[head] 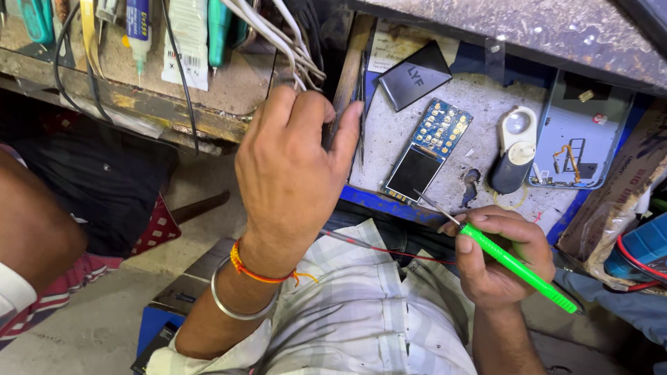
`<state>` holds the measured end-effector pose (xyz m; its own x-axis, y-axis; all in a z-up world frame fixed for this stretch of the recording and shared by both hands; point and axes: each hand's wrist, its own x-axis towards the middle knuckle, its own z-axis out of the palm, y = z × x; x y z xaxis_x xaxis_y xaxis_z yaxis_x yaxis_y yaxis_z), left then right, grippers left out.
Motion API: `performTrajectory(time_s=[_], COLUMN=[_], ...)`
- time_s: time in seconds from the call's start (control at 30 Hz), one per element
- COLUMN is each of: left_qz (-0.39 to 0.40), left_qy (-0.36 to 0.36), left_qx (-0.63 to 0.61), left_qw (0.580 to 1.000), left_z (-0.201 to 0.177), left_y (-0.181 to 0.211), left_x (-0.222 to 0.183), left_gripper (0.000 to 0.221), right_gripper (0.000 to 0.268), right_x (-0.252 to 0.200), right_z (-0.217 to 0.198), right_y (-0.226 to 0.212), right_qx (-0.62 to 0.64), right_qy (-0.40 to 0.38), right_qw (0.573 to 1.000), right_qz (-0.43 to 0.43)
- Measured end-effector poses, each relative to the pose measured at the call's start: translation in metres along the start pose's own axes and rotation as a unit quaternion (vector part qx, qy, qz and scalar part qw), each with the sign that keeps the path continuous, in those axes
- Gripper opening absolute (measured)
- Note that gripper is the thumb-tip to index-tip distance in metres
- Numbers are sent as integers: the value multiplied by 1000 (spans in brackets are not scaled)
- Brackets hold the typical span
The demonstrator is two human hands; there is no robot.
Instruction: The person solders components on a mobile phone circuit board using a soldering iron and tweezers while seated at a workbench.
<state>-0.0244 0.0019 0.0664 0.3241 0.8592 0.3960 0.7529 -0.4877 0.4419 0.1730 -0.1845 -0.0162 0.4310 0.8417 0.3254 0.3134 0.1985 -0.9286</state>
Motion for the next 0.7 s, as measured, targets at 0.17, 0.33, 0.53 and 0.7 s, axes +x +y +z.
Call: performTrajectory(time_s=[0.17,0.33,0.53,0.7], left_qz=[-30,-64,-78,-181], left_qy=[-81,-147,-85,-112], left_qx=[9,23,-49,-258], left_qw=[996,987,992,942], left_z=[10,29,16,-9], left_y=[13,10,10,4], left_x=[0,2,0,-20], left_gripper=[33,33,23,13], right_gripper=[23,21,22,21], right_x=[5,5,7,7], right_z=[-2,-2,-2,-3], right_y=[0,-1,-4,-3], right_qx=[21,7,-3,-8], right_qy=[-19,-22,-21,-18], right_qw=[1000,1000,1000,1000], right_qz=[-9,-11,-10,-15])
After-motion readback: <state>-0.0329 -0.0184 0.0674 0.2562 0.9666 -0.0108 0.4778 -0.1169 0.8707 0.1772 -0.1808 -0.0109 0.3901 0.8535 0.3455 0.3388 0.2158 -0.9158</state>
